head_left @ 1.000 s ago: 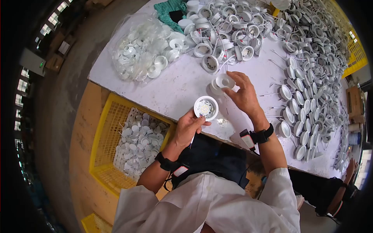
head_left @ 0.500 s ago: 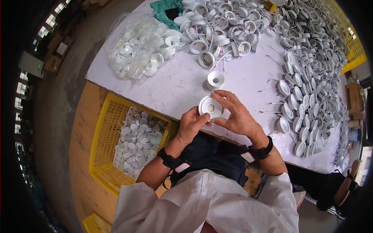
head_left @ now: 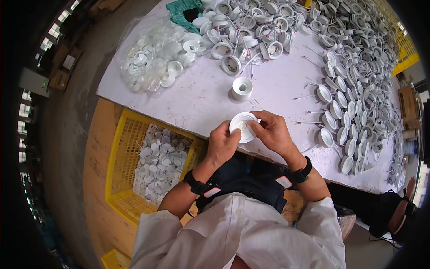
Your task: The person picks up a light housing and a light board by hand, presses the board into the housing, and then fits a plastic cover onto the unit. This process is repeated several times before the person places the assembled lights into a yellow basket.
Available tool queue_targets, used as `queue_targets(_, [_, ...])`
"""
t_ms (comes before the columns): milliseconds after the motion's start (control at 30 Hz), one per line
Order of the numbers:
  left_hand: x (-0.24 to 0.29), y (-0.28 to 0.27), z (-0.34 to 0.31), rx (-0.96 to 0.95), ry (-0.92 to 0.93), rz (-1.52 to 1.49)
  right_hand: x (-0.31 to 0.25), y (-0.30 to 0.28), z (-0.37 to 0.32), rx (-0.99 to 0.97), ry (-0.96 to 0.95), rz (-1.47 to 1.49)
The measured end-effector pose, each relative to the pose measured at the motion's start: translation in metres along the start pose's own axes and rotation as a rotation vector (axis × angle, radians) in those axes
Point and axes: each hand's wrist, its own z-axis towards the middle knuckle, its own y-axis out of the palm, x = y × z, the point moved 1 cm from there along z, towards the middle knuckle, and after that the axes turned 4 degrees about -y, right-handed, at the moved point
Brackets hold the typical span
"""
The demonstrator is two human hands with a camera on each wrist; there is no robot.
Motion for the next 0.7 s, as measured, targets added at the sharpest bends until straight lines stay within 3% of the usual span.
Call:
queue_targets(133, [0.006, -0.002, 0.001, -0.012, -0.011, 0.088, -0.001, 0.0, -0.002, 0.045, 0.009, -0.016])
queue_targets(267, [0.003, -0.005, 0.007, -0.147, -0.2, 0.089, -0.003, -0.005, -0.006, 0.093, -0.019, -0.152])
queue_targets(367, [-0.002, -0.002, 0.009, -0.245, -0.261, -0.029, -0.009, -0.018, -0.011, 0.065, 0.104, -0.18])
queue_targets(467, [-0.008, -0.001, 0.013, -0.265, -0.303, 0.032, -0.021, -0.028, -0.012, -0.043, -0.37, -0.511])
queue_targets(600, [-0.004, 0.012, 0.017, -0.358, -0.304, 0.179, -0.021, -0.026, -0.014, -0.188, -0.475, -0.779])
queue_targets(700, [0.007, 0.024, 0.018, -0.415, -0.38, 0.246, -0.025, -0.03, -0.025, -0.154, -0.462, -0.882])
